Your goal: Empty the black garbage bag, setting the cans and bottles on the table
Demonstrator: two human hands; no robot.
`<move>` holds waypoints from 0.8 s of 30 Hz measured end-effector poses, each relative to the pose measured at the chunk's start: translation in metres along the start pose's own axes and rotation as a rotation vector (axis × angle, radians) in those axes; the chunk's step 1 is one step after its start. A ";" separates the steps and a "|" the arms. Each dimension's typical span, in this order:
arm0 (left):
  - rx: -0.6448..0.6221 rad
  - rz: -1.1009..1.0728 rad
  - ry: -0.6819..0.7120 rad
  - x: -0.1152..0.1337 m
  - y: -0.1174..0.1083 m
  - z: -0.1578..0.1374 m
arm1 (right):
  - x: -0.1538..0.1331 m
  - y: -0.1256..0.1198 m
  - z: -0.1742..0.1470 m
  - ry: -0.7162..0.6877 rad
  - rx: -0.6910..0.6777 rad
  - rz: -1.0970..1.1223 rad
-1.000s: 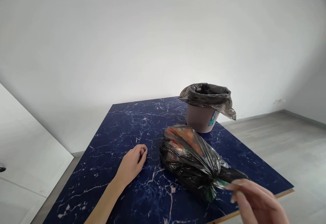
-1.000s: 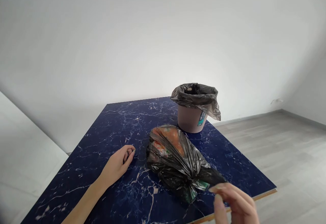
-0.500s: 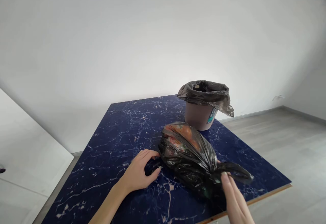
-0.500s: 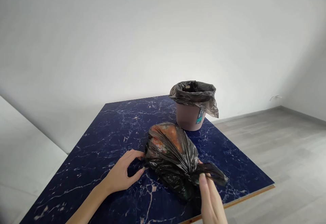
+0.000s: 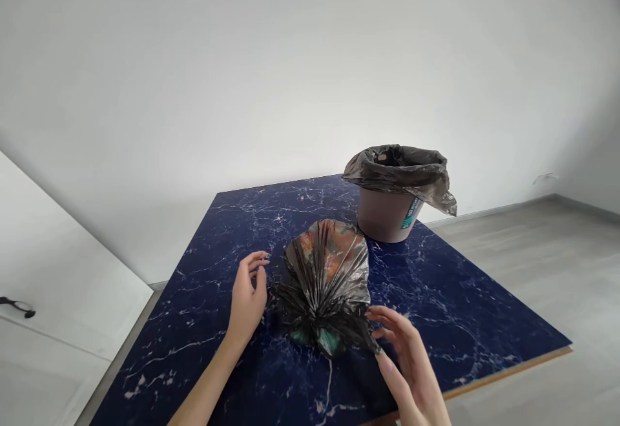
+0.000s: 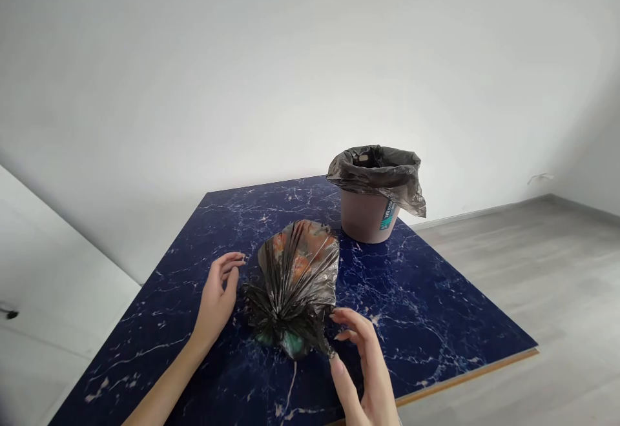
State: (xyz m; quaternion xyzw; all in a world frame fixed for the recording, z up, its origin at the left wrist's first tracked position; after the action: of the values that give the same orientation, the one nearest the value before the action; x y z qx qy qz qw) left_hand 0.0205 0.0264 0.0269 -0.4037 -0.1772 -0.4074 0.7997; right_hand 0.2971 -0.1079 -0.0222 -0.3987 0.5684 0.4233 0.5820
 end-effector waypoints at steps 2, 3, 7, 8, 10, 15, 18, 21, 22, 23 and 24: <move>0.109 0.046 0.006 0.016 -0.007 -0.009 | 0.002 -0.008 0.008 -0.048 -0.001 0.019; 0.148 0.065 0.027 0.028 -0.009 -0.017 | 0.003 -0.011 0.014 -0.065 -0.022 0.043; 0.140 0.104 0.171 0.081 -0.006 -0.053 | -0.004 -0.014 0.040 -0.108 -0.100 0.114; 0.089 0.122 0.177 0.090 -0.004 -0.061 | -0.010 -0.013 0.044 -0.151 -0.074 0.068; 0.031 0.174 0.171 0.102 -0.001 -0.073 | -0.026 -0.008 0.048 -0.308 -0.014 -0.107; -0.095 0.171 0.078 0.103 0.008 -0.089 | -0.047 0.023 0.047 -0.539 -0.206 -0.385; -0.103 0.125 0.001 0.098 0.015 -0.098 | -0.042 0.039 0.042 -0.541 -0.283 -0.369; -0.079 0.132 -0.015 0.095 0.018 -0.106 | -0.034 0.052 0.037 -0.514 -0.295 -0.382; -0.076 0.135 -0.026 0.093 0.019 -0.107 | -0.032 0.055 0.035 -0.508 -0.295 -0.384; -0.075 0.135 -0.041 0.092 0.018 -0.109 | -0.030 0.057 0.033 -0.505 -0.292 -0.378; -0.074 0.134 -0.057 0.090 0.018 -0.110 | -0.030 0.058 0.032 -0.506 -0.284 -0.365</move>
State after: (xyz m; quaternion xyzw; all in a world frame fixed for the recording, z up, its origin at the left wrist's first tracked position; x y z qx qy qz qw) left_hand 0.0843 -0.0999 0.0060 -0.4555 -0.1574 -0.3478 0.8042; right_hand 0.2522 -0.0603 0.0100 -0.4533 0.2608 0.4726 0.7093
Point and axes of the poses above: each hand's wrist, its own z-axis towards the middle knuckle, its own y-axis out of the palm, x = y × z, the point moved 4 cm from there along z, towards the middle knuckle, and after that the axes turned 14 degrees about y, right-handed, at the moved point
